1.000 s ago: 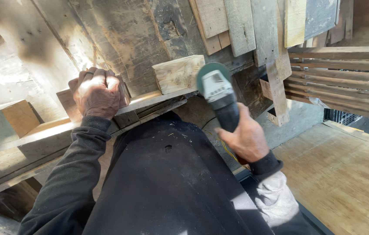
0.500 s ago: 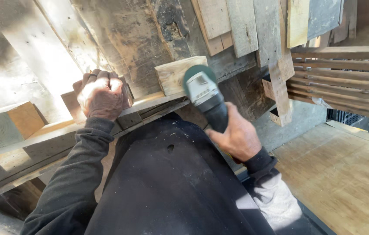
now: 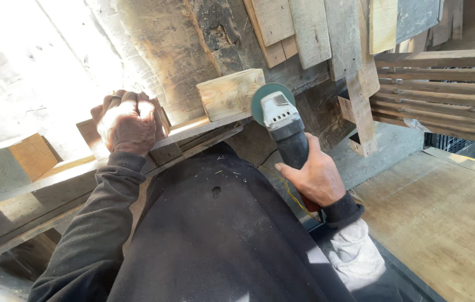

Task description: The person selects a wooden plank from a pile, positions it on a workbench, and uses an angle grinder with a sanding disc to smooth the plank's surface. The person handles multiple planks, moving them aside and selecting new ones to sand.

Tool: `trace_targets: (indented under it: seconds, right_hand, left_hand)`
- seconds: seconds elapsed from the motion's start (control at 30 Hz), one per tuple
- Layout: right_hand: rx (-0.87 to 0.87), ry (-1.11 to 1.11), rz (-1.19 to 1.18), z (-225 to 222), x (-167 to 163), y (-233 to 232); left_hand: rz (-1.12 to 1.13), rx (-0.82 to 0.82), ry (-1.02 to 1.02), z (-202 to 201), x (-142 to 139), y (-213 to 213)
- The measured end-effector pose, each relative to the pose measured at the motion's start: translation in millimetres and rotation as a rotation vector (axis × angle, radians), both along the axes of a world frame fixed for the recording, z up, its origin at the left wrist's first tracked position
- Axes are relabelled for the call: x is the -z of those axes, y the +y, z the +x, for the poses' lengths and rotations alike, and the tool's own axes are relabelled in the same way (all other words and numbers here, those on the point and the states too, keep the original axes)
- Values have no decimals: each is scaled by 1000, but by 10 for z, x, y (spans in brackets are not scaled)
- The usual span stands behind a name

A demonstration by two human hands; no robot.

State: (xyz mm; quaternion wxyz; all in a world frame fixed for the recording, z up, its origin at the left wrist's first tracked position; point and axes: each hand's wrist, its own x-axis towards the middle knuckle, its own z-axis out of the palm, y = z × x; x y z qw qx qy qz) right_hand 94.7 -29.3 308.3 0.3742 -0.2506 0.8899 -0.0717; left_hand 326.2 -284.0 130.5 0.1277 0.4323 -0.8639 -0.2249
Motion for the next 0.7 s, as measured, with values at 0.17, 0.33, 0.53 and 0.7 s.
trace_targets:
  seconds: [0.17, 0.33, 0.53, 0.7]
  right_hand:
    - [-4, -167, -46, 81, 22, -47]
    - [6, -161, -77, -5, 41, -156]
    - [-50, -249, -28, -67, -46, -269]
    - [-59, -203, 2, 12, -32, -328]
  left_hand:
    - [106, -60, 24, -45, -78, 28]
    - [63, -14, 36, -48, -103, 30]
    - [9, -31, 17, -68, -60, 21]
    - [92, -53, 31, -63, -40, 32]
